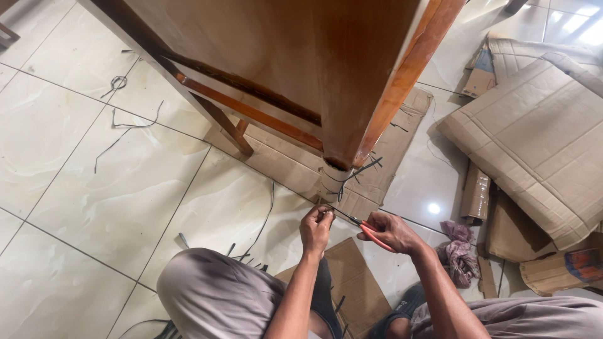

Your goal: Wrapping a wooden chair leg with cardboard and securing it with plastic ties for protection

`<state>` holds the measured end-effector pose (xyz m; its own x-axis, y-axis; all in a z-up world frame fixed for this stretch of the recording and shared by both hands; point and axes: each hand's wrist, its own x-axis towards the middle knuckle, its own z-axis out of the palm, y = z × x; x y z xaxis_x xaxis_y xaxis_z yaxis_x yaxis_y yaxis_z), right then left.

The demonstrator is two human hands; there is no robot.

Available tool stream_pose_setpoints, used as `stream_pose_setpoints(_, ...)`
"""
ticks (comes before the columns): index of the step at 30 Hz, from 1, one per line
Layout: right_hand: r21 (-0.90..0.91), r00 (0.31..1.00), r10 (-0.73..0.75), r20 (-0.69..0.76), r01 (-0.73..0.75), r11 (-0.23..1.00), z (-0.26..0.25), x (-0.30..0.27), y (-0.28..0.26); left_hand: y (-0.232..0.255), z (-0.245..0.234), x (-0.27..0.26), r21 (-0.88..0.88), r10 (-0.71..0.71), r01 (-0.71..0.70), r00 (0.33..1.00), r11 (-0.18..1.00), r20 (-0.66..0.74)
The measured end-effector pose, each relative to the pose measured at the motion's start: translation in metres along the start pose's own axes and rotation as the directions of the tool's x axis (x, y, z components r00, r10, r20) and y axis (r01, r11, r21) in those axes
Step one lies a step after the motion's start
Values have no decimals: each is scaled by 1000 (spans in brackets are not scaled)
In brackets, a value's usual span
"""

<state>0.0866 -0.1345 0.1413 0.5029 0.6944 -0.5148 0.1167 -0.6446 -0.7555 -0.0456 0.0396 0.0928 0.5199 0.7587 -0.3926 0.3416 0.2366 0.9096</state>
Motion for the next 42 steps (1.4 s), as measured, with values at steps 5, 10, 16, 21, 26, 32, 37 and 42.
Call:
stream_pose_setpoints(5,-27,1000,21,10,-21,999,1,1,7,-9,2,2,-21,-30,29,999,999,-36)
stream_pose_setpoints(10,-86,995,97,11,-96,992,3,2,42,-13,11,-6,66,-98,101,994,993,-55)
stream_pose_setpoints(16,-140,920,334,-207,-366,920,0,-16,94,-67,62,-11,291,-93,64,992,955,88)
stream_pose_setpoints(21,92,672,546,-500,-586,805,-5,-15,199,-75,121,-42,208,-76,-1,930,978,360)
stream_pose_setpoints(26,350,418,633,-651,-575,739,-9,-40,260,-76,162,-92,160,-102,7,801,987,590)
stream_pose_setpoints(32,410,255,636,-729,-581,703,-7,-63,272,-42,170,-128,271,-131,-283,429,920,894)
stream_pose_setpoints(37,384,264,691,-673,-674,631,-7,-61,266,-45,168,-117,267,61,-473,570,840,820)
stream_pose_setpoints(42,384,234,630,-741,-621,683,-7,-71,200,-59,172,-95,397,-74,-227,785,889,615)
